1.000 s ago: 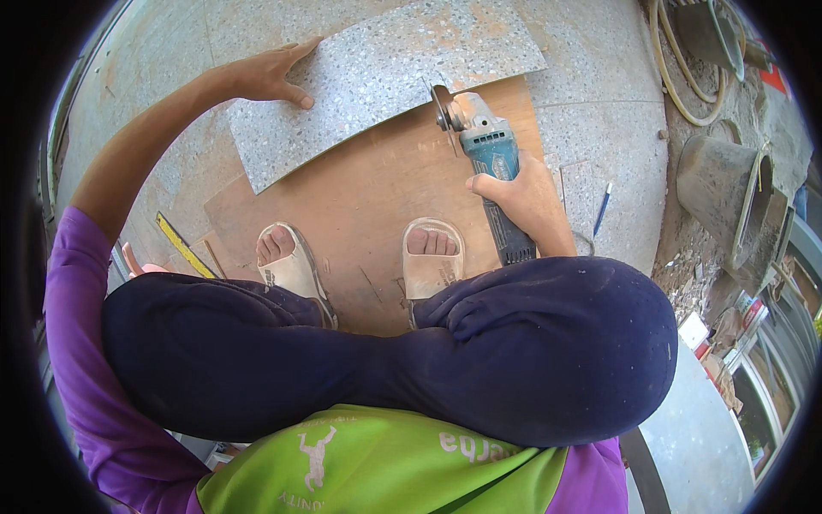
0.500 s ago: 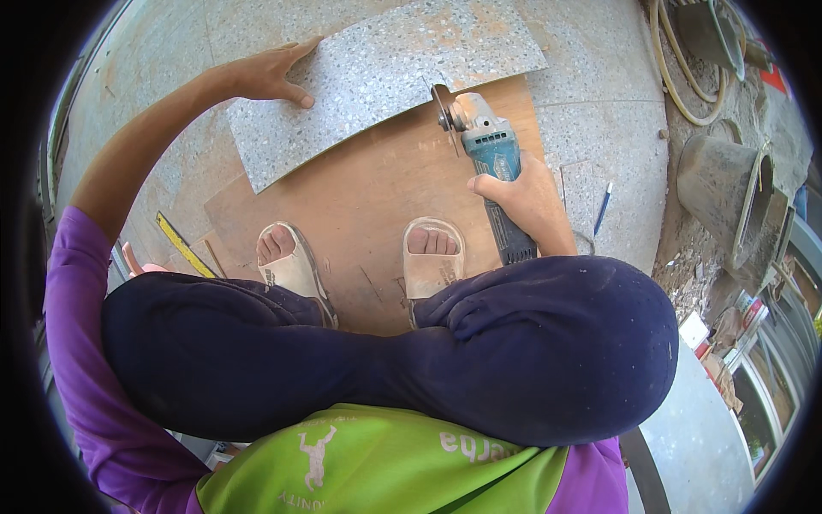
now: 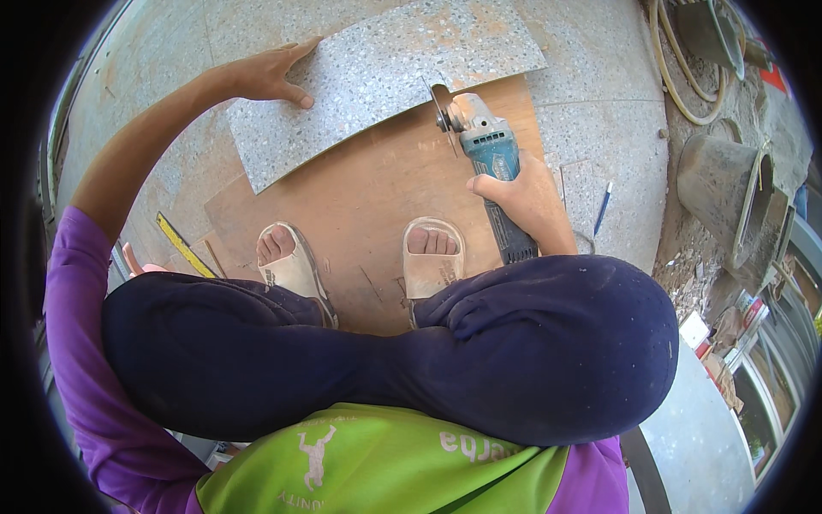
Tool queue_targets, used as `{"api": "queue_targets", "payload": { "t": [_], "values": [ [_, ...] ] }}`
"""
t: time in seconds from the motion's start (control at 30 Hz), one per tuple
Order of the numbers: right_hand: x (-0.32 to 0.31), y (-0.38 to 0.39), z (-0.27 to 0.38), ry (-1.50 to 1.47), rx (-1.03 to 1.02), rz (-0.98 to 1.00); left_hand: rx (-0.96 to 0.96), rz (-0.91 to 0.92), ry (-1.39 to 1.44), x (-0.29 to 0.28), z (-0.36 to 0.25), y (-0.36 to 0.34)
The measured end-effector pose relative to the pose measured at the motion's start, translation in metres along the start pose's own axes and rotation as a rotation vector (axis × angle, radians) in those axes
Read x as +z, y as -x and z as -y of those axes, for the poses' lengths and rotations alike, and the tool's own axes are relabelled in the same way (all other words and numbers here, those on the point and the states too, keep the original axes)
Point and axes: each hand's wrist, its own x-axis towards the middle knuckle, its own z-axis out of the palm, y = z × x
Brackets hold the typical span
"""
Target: Measure, cut a notch into a tile using an angle grinder, and then test the fit on a staircase step.
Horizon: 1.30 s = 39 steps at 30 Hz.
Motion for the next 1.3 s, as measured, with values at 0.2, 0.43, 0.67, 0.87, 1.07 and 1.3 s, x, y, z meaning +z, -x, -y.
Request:
{"api": "queue_targets", "payload": {
  "t": [0.2, 0.43, 0.67, 0.87, 1.07, 1.3],
  "values": [
    [-0.001, 0.001, 0.003, 0.006, 0.007, 0.017, 0.0, 0.004, -0.002, 0.001, -0.001, -0.001],
    [-0.001, 0.002, 0.001, 0.017, -0.001, 0.022, 0.01, -0.001, -0.006, 0.002, 0.001, -0.002],
    [0.001, 0.003, -0.002, 0.005, -0.016, -0.018, 0.017, -0.012, -0.004, 0.003, 0.004, 0.0],
    [-0.004, -0.001, -0.008, -0.007, -0.019, -0.022, 0.024, 0.006, 0.011, -0.002, 0.0, 0.001],
    [-0.001, -0.005, -0.006, 0.006, -0.002, 0.002, 0.013, 0.0, 0.017, 0.003, 0.002, 0.001],
    [-0.004, -0.004, -0.005, 0.017, -0.002, 0.009, 0.01, 0.009, 0.018, -0.001, 0.001, 0.002]
  ]
}}
